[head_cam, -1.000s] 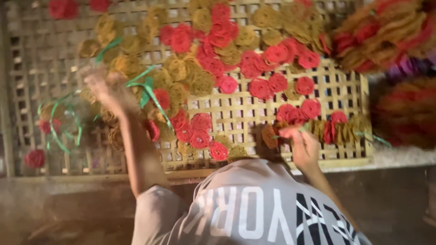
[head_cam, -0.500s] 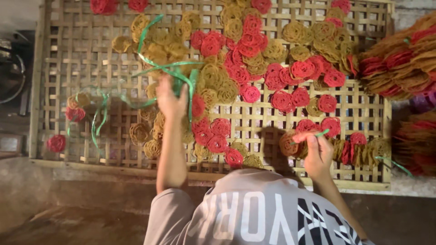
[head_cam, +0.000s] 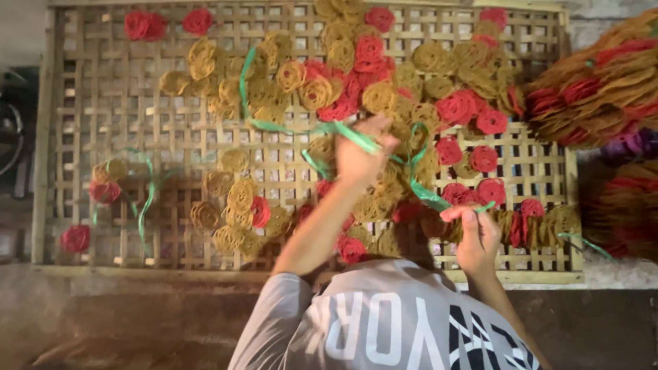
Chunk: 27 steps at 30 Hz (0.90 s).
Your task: The person threads red and brown coiled paper flowers onto a green ribbon using both hands. They pick up individual flowers from a bamboo tray and slide them onto the ribbon, alternating colors to form a decorative garland.
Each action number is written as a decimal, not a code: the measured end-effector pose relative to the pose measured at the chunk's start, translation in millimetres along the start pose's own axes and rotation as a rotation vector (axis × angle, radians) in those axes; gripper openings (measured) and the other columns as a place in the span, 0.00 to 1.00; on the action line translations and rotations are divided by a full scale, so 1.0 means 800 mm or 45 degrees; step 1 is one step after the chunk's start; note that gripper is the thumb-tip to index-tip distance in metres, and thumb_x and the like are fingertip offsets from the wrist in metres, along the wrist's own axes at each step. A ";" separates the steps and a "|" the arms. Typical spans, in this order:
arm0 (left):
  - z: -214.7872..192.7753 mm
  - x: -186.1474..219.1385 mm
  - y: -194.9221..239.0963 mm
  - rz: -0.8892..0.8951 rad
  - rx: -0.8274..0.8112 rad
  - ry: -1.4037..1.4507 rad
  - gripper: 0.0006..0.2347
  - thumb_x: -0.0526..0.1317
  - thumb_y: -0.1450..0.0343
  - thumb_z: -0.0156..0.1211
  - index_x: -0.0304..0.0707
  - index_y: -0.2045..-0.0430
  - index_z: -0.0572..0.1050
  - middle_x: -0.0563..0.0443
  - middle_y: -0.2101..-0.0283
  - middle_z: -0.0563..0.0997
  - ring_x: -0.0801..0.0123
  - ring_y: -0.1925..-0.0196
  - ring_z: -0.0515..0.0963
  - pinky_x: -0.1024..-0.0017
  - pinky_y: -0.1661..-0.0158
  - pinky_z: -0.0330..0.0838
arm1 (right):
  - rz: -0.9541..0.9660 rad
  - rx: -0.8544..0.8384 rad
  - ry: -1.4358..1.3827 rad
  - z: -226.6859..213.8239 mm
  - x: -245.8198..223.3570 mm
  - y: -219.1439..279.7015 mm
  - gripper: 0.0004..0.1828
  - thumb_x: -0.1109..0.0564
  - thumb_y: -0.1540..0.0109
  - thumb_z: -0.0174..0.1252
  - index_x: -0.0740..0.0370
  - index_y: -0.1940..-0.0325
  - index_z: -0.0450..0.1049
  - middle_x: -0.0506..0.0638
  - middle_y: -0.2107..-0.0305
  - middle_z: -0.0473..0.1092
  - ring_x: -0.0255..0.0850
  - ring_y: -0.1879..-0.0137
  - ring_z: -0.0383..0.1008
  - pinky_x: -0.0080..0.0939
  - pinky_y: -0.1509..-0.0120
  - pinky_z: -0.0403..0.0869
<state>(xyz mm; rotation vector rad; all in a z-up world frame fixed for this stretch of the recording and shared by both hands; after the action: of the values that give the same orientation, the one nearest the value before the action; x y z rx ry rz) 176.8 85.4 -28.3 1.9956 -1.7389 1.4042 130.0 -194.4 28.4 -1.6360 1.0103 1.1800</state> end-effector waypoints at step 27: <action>-0.003 0.112 0.079 -0.092 -0.631 -0.204 0.44 0.64 0.45 0.71 0.42 0.36 0.66 0.40 0.31 0.58 0.39 0.30 0.54 0.31 0.37 0.44 | 0.007 0.042 0.079 -0.029 -0.025 0.019 0.16 0.58 0.27 0.44 0.70 0.59 0.74 0.55 0.66 0.76 0.40 0.58 0.75 0.39 0.49 0.73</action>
<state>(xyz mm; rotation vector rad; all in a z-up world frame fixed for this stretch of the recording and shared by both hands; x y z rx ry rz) 112.8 4.0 8.3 1.9007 -1.8282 0.7100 117.6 -218.2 49.0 -1.6541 1.0680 1.1165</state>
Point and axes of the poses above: each hand's wrist, its own y-axis away from the middle knuckle, its own z-axis out of the palm, x = y × z, the point moved 9 cm from there along -y, towards the middle knuckle
